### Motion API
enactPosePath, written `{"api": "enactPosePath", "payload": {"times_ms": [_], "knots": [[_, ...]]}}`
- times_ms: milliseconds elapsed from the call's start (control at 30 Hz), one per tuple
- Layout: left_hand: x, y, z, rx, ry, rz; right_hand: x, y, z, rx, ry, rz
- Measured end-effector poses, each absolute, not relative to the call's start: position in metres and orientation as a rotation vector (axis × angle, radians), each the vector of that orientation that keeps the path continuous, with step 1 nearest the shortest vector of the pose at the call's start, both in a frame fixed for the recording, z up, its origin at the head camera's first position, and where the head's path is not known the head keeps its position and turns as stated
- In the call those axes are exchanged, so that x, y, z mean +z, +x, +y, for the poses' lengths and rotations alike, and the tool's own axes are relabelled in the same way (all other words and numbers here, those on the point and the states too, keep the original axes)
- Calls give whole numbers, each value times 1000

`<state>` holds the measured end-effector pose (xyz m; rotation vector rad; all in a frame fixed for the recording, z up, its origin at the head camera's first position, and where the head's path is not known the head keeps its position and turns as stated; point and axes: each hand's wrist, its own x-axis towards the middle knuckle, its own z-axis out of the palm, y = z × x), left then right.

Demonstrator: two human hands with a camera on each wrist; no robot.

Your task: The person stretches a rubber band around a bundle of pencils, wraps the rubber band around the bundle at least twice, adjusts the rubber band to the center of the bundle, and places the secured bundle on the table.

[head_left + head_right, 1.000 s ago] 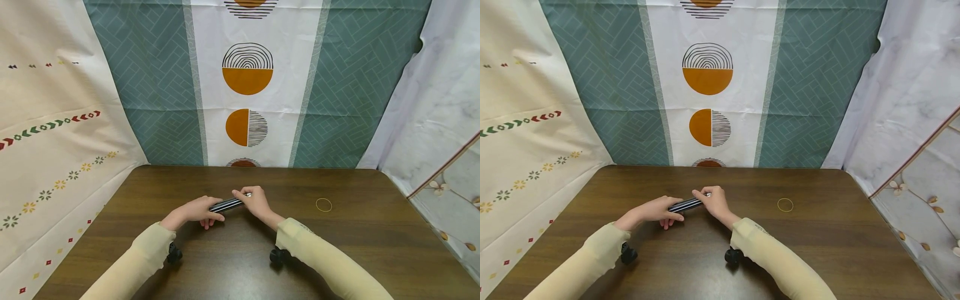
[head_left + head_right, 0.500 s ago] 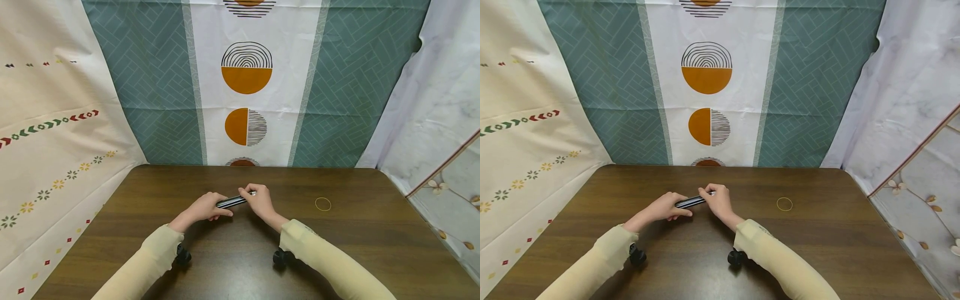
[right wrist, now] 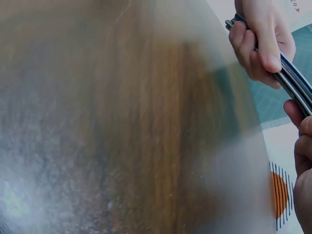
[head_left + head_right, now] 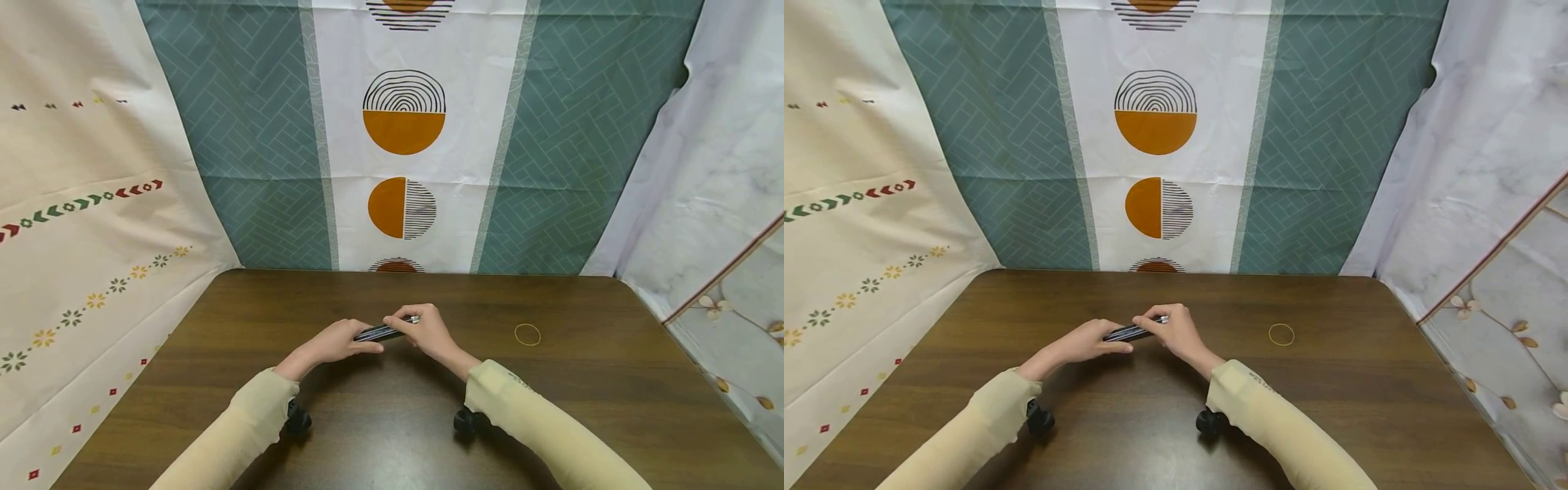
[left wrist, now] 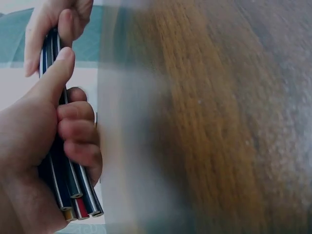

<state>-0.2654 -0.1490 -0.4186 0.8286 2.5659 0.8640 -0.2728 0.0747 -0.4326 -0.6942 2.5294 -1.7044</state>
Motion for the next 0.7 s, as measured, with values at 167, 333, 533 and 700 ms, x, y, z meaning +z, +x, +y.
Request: {"api": "enactPosePath", "payload": {"times_ms": [167, 333, 533, 700], "knots": [[-410, -266, -148, 935, 809, 2424, -430, -272, 74, -1762, -707, 2508], [-405, -268, -141, 947, 879, 2408, -430, -273, 78, -1803, -721, 2478], [-407, -266, -137, 959, 867, 2395, -425, -271, 84, -1786, -721, 2418], [-404, -265, -136, 983, 844, 2292, -407, -259, 88, -1803, -759, 2340]]}}
